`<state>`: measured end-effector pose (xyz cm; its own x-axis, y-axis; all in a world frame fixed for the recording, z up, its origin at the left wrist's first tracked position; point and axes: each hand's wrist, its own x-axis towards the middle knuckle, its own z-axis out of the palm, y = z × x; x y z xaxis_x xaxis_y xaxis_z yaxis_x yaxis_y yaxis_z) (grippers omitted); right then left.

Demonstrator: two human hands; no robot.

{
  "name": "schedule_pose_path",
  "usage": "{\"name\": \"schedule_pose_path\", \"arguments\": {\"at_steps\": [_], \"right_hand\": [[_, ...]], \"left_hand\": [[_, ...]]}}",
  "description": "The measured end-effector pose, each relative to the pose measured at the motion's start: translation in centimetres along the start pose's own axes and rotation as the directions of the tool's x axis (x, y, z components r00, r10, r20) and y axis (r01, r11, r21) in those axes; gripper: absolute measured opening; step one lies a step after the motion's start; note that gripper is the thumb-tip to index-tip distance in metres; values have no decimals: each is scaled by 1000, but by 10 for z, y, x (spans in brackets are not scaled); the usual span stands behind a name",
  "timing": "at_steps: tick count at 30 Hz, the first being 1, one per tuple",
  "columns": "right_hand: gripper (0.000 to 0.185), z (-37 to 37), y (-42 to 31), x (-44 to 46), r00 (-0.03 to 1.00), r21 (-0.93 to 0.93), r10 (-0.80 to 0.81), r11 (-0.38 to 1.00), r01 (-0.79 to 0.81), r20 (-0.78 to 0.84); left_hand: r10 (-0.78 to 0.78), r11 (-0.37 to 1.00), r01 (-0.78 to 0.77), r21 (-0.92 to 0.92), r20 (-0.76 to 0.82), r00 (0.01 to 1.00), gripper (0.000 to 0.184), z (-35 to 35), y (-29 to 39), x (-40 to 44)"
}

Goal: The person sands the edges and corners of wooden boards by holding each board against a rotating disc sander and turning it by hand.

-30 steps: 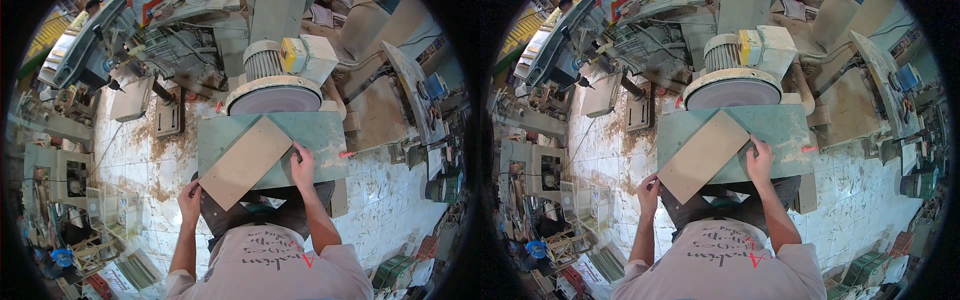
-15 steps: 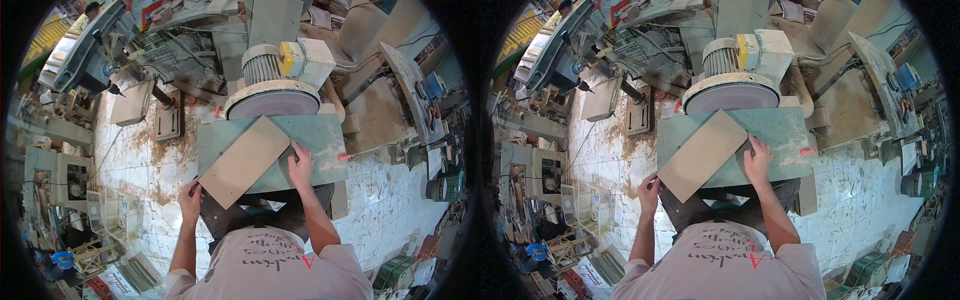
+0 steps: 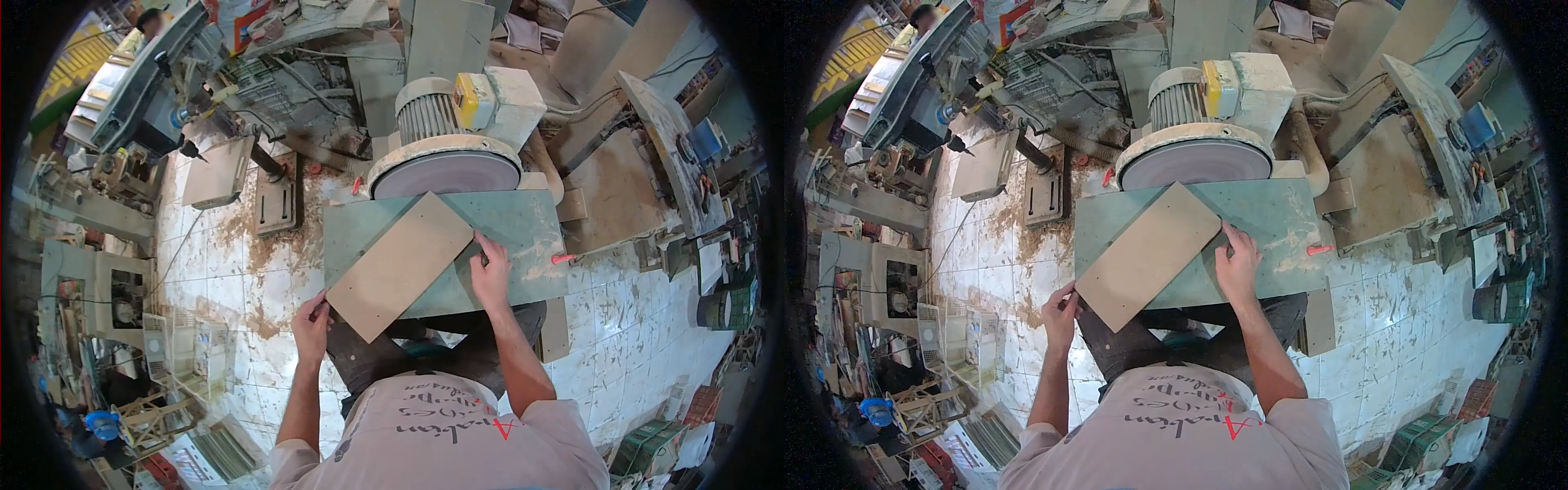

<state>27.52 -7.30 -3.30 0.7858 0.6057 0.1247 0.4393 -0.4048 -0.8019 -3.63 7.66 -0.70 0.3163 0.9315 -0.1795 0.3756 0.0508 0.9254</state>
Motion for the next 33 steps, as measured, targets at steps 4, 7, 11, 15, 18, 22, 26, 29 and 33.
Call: {"name": "schedule_pose_path", "arguments": {"at_steps": [4, 7, 11, 15, 18, 22, 26, 29, 33], "right_hand": [[42, -8, -1, 12, 999, 46, 48, 998, -49, 9], [40, -11, 10, 35, 999, -37, 51, 998, -51, -6], [38, -6, 22, 70, 1000, -101, 7, 995, -9, -19], [39, -7, 15, 80, 1000, -156, 12, 988, -16, -26], [38, -9, 19, 79, 1000, -139, 12, 990, -15, -20], [36, -12, 22, 65, 999, -78, 31, 997, -30, 9], [32, -12, 13, 40, 999, 18, 48, 999, -48, -8], [30, -9, 9, 24, 999, 43, 33, 999, -33, 0], [29, 0, 3, 6, 998, 91, -13, 996, 8, 56]], "left_hand": [[66, 983, -92, 162, 160, 985, 19, -5, 10, -8], [114, 960, -203, 196, 387, 915, 18, 8, 19, -28], [233, 927, -347, 141, 511, 828, 16, 51, 23, -52], [262, 913, -384, 140, 521, 813, 14, 74, 33, -65], [279, 906, -396, 147, 494, 823, 14, 69, 28, -63], [182, 942, -283, 182, 432, 883, 16, 37, 24, -50], [190, 950, -249, 186, 288, 939, 17, 4, 9, -20], [221, 943, -264, 204, 209, 952, 19, -15, 5, 11], [195, 963, -205, 176, 73, 978, 21, -27, -12, 77]]}}
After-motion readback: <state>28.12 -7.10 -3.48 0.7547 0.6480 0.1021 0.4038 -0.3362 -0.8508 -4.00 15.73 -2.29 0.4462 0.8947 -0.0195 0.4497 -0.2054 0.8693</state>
